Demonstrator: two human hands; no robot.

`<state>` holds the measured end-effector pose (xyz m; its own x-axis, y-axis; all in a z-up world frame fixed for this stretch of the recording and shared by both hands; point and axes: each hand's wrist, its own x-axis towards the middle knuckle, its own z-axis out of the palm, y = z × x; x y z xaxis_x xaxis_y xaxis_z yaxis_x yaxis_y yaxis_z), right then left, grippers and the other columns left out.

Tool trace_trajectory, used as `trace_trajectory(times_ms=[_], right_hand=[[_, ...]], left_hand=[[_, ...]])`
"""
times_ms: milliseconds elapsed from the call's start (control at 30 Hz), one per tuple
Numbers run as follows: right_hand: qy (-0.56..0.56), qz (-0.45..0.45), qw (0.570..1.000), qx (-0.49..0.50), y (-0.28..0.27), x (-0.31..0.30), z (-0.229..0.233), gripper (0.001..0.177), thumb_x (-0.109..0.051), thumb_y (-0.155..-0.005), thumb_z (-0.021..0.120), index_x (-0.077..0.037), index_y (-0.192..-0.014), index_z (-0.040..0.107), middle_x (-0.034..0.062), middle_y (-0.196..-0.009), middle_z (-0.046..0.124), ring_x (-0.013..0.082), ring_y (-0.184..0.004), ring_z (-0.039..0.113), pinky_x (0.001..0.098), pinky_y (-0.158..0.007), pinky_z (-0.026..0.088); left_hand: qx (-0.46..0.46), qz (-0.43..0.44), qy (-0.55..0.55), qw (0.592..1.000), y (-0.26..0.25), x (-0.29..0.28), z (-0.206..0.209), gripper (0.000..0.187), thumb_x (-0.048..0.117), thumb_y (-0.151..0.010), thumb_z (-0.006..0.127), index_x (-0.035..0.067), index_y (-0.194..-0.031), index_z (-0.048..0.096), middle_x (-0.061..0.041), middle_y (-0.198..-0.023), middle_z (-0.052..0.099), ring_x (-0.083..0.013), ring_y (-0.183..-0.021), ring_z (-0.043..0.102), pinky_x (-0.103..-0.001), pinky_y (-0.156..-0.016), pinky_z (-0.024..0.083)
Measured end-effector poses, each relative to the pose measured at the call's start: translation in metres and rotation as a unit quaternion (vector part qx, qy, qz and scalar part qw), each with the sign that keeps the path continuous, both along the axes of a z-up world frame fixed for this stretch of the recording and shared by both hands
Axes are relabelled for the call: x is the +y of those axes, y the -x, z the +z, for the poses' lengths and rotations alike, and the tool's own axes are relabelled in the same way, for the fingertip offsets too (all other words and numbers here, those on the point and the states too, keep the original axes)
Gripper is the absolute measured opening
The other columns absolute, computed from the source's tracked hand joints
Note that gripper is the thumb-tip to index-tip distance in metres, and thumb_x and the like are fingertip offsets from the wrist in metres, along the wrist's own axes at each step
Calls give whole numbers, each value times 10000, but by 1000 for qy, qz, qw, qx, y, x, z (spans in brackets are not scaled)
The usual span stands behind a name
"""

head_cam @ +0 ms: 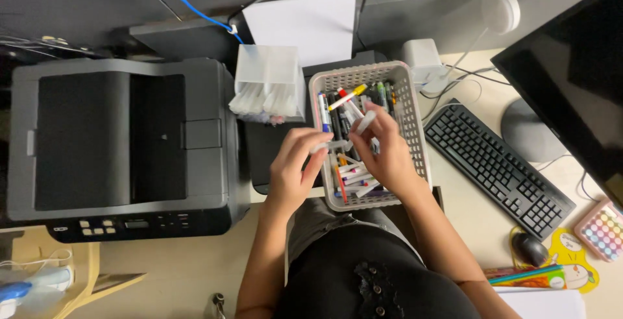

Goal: The person organizes pens by picking them up from a plastic basket and placing them into a clear plastic container with compartments. The person repeatedly sorts through the pens in the basket and arranges them in the container.

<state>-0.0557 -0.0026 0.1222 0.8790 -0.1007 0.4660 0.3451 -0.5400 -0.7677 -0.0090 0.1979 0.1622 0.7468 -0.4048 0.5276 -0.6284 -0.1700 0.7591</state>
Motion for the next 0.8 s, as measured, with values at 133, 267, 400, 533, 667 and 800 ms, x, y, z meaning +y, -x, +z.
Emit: trace_trajectory(times_ms=[133, 267, 400, 533, 667, 800], right_hand=[[19, 1, 990, -141, -13, 23, 23, 825, 123, -988, 682, -135, -1557, 143, 181, -1154, 672, 253, -1001, 723, 373, -869, 608], [23, 27, 968, -247, -36, 38, 28, 776, 187, -980, 616, -197, -1507, 195, 235, -1164, 652, 315, -1011, 720, 408, -862, 619], [70, 10, 958, -277, -57, 62, 24, 678, 200, -942, 608, -168, -1406, 278, 235, -1157, 674, 372, -976, 719, 457, -817, 575], [112, -1, 957, -266, -69, 84, 10, 530, 161, -964, 621, -104, -1334, 349, 215, -1234, 661, 384, -1041, 691, 467, -875, 567], [168, -29, 966, -194, -74, 104, 15, 361, 98, -873, 644, -41, -1186, 531, 197, -1273, 652, 416, -1107, 657, 474, -937, 568], [141, -63, 978, -137, -74, 114, 10, 380, 105, -923, 677, -24, -1277, 625, 190, -1295, 633, 376, -1097, 668, 429, -905, 560]], left_hand=[[-80, 14, 2, 997, -2, 39, 9, 295, -29, -963, 727, 51, -1239, 661, -96, -1145, 643, -239, -1031, 673, -347, -866, 573], [-120, 58, 29, 991, -18, 64, 0, 315, -46, -918, 763, 75, -1202, 703, -106, -1119, 632, -173, -894, 673, -284, -723, 579], [-173, 60, 18, 983, -38, 74, -3, 361, -40, -914, 791, 109, -1232, 707, -90, -1142, 585, -229, -911, 646, -304, -740, 565], [-168, 38, 1, 985, -56, 82, -19, 382, -40, -919, 802, 112, -1256, 705, -86, -1161, 591, -196, -882, 649, -304, -742, 572], [-168, 19, -36, 985, -72, 83, -19, 367, -13, -912, 805, 112, -1246, 718, -60, -1112, 583, -187, -877, 658, -326, -758, 565], [-167, 15, -61, 984, -85, 81, -17, 324, 25, -917, 801, 91, -1221, 710, -65, -1084, 581, -214, -873, 649, -378, -784, 545]])
